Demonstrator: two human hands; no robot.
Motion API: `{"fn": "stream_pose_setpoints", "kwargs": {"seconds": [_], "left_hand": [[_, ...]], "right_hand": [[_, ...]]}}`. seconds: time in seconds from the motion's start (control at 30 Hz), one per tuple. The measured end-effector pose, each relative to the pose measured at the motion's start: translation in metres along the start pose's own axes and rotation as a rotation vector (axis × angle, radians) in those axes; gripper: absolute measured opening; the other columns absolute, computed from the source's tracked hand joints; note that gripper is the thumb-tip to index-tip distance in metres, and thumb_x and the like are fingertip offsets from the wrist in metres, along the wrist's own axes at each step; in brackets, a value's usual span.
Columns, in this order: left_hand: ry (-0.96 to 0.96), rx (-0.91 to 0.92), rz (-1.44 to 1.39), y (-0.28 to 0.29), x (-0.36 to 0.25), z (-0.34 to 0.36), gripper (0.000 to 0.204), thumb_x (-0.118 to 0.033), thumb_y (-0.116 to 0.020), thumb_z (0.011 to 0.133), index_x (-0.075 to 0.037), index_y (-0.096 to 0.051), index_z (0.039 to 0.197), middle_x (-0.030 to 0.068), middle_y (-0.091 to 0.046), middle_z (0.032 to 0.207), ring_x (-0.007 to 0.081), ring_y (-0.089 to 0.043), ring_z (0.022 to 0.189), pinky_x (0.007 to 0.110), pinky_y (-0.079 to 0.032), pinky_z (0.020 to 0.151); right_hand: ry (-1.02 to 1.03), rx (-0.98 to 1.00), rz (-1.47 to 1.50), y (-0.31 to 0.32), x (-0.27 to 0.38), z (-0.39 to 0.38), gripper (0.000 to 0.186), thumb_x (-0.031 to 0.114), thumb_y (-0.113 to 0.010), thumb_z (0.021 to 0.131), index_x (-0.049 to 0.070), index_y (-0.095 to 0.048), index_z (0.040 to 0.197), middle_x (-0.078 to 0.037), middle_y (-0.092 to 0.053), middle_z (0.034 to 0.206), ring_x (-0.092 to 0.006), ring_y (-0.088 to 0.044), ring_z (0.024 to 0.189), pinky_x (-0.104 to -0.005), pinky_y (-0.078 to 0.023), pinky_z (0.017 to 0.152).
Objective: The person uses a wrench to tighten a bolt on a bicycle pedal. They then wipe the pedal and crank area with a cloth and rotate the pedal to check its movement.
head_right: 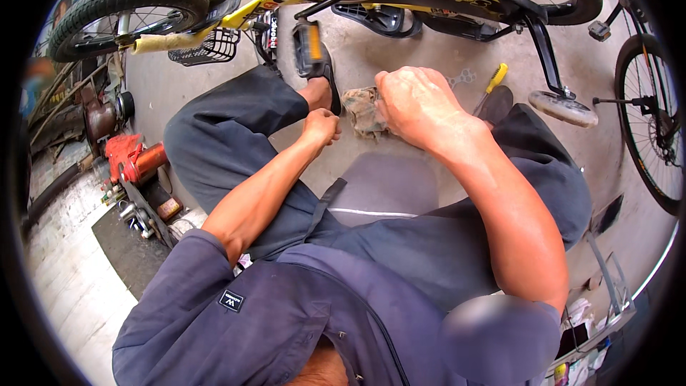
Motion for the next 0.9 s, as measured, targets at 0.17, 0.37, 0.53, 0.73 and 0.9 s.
{"fn": "stream_pose_setpoints", "kwargs": {"seconds": [0.17, 0.37, 0.53, 0.73, 0.9], "left_hand": [[0.045, -0.116, 0.184, -0.02, 0.014, 0.05, 0.042, -0.014, -0.051, 0.082, -0.001, -0.052, 0.122, 0.0224, -0.058, 0.11, 0.0332, -0.055, 0.1, 0.04, -0.044, 0.082], [-0.024, -0.145, 0.139, -0.051, 0.059, 0.117, 0.064, -0.012, -0.054, 0.08, -0.003, -0.033, 0.139, 0.0163, -0.065, 0.085, 0.0263, -0.063, 0.065, 0.036, -0.046, 0.053], [0.075, 0.045, -0.247, -0.066, 0.06, 0.135, 0.072, -0.011, -0.052, 0.086, -0.009, -0.014, 0.147, 0.0174, -0.065, 0.08, 0.0283, -0.064, 0.059, 0.034, -0.045, 0.044], [0.248, 0.13, 0.051, -0.048, 0.033, 0.084, 0.047, -0.012, -0.054, 0.084, -0.003, -0.041, 0.128, 0.0178, -0.069, 0.084, 0.025, -0.068, 0.065, 0.037, -0.051, 0.056], [0.251, 0.137, 0.521, -0.028, 0.009, 0.061, 0.021, -0.011, -0.054, 0.083, -0.001, -0.068, 0.094, 0.013, -0.07, 0.072, 0.0208, -0.071, 0.07, 0.034, -0.055, 0.069]], "right_hand": [[0.038, -0.065, 0.065, -0.004, -0.006, -0.01, 0.017, 0.012, -0.063, 0.078, -0.003, -0.056, 0.078, -0.024, -0.062, 0.074, -0.0399, -0.062, 0.078, -0.0473, -0.048, 0.07], [-0.003, -0.063, 0.096, -0.013, -0.015, -0.026, 0.016, 0.01, -0.062, 0.078, -0.002, -0.053, 0.077, -0.021, -0.06, 0.072, -0.0394, -0.061, 0.073, -0.0465, -0.048, 0.066], [-0.035, -0.029, 0.109, -0.014, -0.017, -0.036, 0.015, 0.009, -0.063, 0.077, -0.002, -0.053, 0.079, -0.02, -0.059, 0.071, -0.0375, -0.061, 0.072, -0.0449, -0.049, 0.065], [-0.017, -0.036, 0.109, -0.012, -0.015, -0.036, 0.016, 0.01, -0.062, 0.078, -0.002, -0.053, 0.083, -0.019, -0.059, 0.072, -0.0358, -0.062, 0.072, -0.044, -0.05, 0.065], [-0.012, -0.036, 0.112, -0.008, -0.012, -0.034, 0.013, 0.009, -0.06, 0.079, -0.002, -0.054, 0.081, -0.02, -0.059, 0.071, -0.0362, -0.062, 0.073, -0.0443, -0.049, 0.066]]}}
Point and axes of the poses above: each hand's wrist, its own z-axis towards the middle knuckle, its own y-axis out of the back of the hand, x = y × z, the point moved 3 cm from there along z, towards the middle knuckle
